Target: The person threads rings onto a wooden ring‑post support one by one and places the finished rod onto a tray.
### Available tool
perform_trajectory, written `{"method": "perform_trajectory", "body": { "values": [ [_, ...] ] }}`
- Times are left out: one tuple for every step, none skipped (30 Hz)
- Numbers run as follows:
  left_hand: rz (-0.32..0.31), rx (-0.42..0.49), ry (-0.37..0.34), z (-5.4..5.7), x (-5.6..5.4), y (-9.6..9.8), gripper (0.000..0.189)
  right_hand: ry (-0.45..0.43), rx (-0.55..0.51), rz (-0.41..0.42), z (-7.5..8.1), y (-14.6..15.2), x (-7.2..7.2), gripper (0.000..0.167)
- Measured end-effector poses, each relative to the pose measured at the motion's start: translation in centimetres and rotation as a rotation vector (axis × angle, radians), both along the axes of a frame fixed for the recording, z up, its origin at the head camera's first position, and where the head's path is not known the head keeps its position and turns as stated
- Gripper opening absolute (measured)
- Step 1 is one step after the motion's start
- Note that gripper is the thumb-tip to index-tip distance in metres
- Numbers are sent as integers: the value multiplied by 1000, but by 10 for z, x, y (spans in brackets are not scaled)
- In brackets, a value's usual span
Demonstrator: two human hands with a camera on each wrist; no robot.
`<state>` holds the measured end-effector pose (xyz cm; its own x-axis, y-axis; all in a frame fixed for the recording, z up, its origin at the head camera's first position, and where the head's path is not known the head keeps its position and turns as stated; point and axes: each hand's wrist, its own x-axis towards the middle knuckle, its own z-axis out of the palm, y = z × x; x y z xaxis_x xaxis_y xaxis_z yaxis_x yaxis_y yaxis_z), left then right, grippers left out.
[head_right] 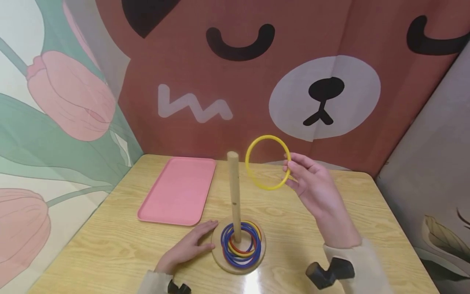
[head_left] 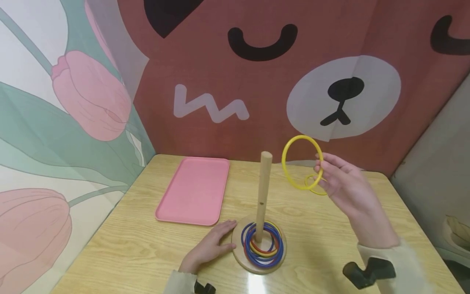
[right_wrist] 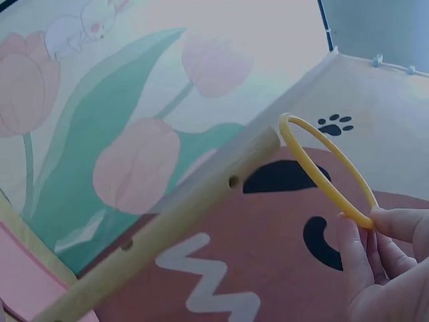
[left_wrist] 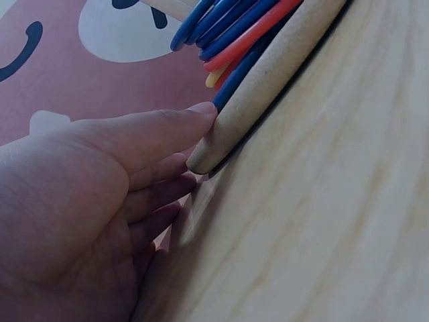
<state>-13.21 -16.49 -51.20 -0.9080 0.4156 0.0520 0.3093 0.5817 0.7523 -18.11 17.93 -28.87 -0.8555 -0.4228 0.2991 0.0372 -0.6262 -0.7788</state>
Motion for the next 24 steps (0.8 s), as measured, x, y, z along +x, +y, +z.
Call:
{"method": "perform_trajectory", "body": {
  "values": [
    [-1,-1,1,-1,0,0,65,0,7,4,1,-3,0,32],
    [-2,-1,2,-1,0,0,65,0,13,6,2,-6,0,31],
    [-2,-3,3,-1,0,0,65,1,22,8,3,-9,1,31],
    [-1,-4,5,-2,0,0,65,0,28,11,4,-12,1,30],
    [-1,-4,6,-2,0,0,65,0,34,15,5,-15,0,30],
    [-1,-5,6,-2,0,0,65,2,43,17,5,-18,0,30],
    [0,-2,5,-2,0,0,65,3,53,20,5,-20,0,29],
    [1,0,4,-1,0,0,65,4,64,21,4,-23,0,29],
    [2,1,5,-1,0,0,65,8,74,22,4,-26,-1,29],
    [2,3,5,-1,0,0,65,8,85,22,3,-28,-1,28],
    [1,3,5,0,0,0,65,6,95,20,2,-30,-1,28],
    [1,1,6,0,0,0,64,4,102,19,1,-32,-1,27],
    [2,0,6,0,0,0,64,2,108,18,0,-34,0,26],
    [1,-2,6,0,0,0,64,-1,113,17,-1,-35,0,26],
    [1,-4,7,0,0,0,64,-4,115,16,-2,-36,0,25],
    [0,-5,6,0,0,0,64,-8,119,14,-3,-37,1,25],
    [0,-6,6,0,0,0,64,-13,119,14,-5,-37,1,25],
    [-1,-5,5,0,0,0,64,-14,122,16,-6,-38,2,25],
    [-1,-4,4,0,0,0,64,-17,129,16,-8,-38,2,25],
    [-2,-4,4,0,0,0,64,-17,136,14,-9,-39,2,26],
    [-2,-4,5,0,0,0,64,-17,141,13,-10,-40,2,26],
    [-2,-6,6,0,0,0,64,-16,146,13,-11,-40,2,26],
    [-2,-6,6,0,0,0,64,-15,149,14,-12,-41,2,26],
    [-2,-5,6,0,0,0,64,-13,154,12,-13,-42,2,26]
  ]
}}
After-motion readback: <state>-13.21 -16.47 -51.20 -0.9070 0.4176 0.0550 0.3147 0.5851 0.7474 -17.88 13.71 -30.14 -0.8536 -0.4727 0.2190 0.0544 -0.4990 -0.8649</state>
